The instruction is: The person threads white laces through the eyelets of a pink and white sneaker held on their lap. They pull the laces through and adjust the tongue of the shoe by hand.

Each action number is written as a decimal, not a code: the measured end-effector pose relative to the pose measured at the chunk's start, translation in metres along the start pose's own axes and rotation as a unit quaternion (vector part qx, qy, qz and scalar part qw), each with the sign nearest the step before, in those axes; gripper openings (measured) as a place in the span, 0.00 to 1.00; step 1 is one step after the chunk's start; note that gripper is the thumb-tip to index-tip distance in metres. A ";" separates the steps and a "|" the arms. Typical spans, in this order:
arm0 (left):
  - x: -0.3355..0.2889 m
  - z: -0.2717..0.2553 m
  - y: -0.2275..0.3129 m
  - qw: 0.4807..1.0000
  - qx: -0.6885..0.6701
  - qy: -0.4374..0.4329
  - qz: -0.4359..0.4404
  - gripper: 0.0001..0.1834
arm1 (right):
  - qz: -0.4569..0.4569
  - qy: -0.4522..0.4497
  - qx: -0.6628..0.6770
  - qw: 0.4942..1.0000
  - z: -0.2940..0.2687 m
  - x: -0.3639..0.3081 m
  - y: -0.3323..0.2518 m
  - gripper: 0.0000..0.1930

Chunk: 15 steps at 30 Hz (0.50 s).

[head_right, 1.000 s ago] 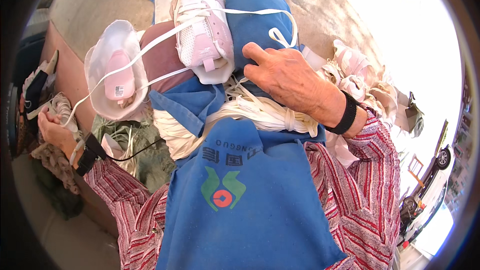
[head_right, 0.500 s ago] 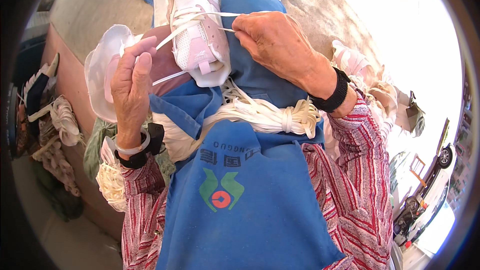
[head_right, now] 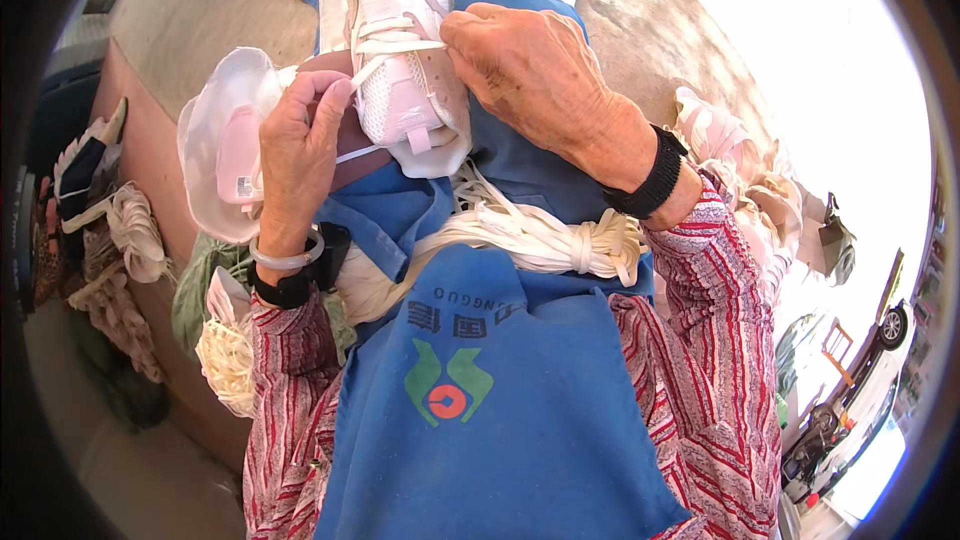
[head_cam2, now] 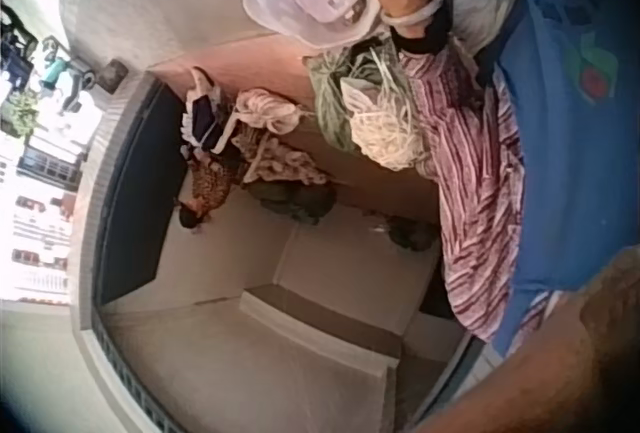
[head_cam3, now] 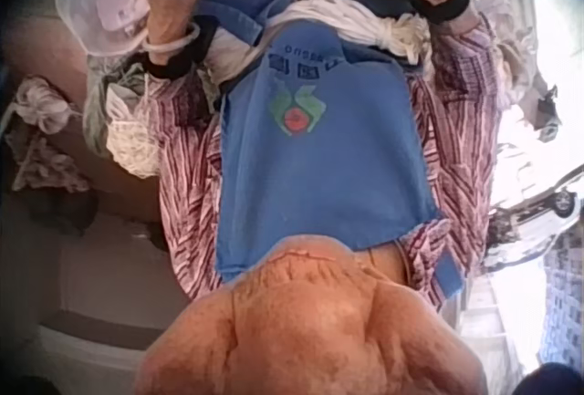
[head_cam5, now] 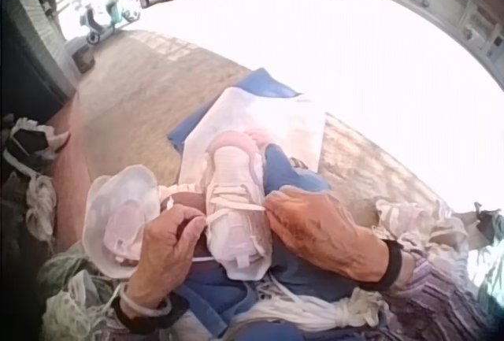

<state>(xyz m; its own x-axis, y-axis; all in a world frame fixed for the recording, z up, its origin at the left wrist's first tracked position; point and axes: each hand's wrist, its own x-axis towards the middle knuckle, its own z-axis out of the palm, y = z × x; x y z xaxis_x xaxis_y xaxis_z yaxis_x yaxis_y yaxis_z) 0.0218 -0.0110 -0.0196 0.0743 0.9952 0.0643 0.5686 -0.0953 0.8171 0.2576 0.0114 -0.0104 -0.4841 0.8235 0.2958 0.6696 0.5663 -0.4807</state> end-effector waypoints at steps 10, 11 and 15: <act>0.008 -0.015 -0.002 0.991 0.054 0.034 0.117 0.07 | -0.002 0.055 0.011 0.998 -0.009 -0.012 0.011 0.07; 0.007 -0.019 0.002 0.984 0.062 0.063 0.156 0.08 | 0.000 0.054 0.010 0.999 -0.015 -0.013 0.007 0.07; -0.020 -0.029 0.024 0.996 0.006 -0.046 0.078 0.08 | 0.198 0.016 0.169 0.965 -0.029 -0.019 -0.016 0.11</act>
<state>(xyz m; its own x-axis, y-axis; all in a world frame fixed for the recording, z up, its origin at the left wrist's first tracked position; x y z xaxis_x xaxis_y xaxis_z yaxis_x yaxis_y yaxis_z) 0.0104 -0.0320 0.0157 0.2368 0.9617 0.1379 0.5536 -0.2502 0.7943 0.2722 -0.0119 0.0155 -0.2073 0.9766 0.0565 0.5739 0.1682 -0.8014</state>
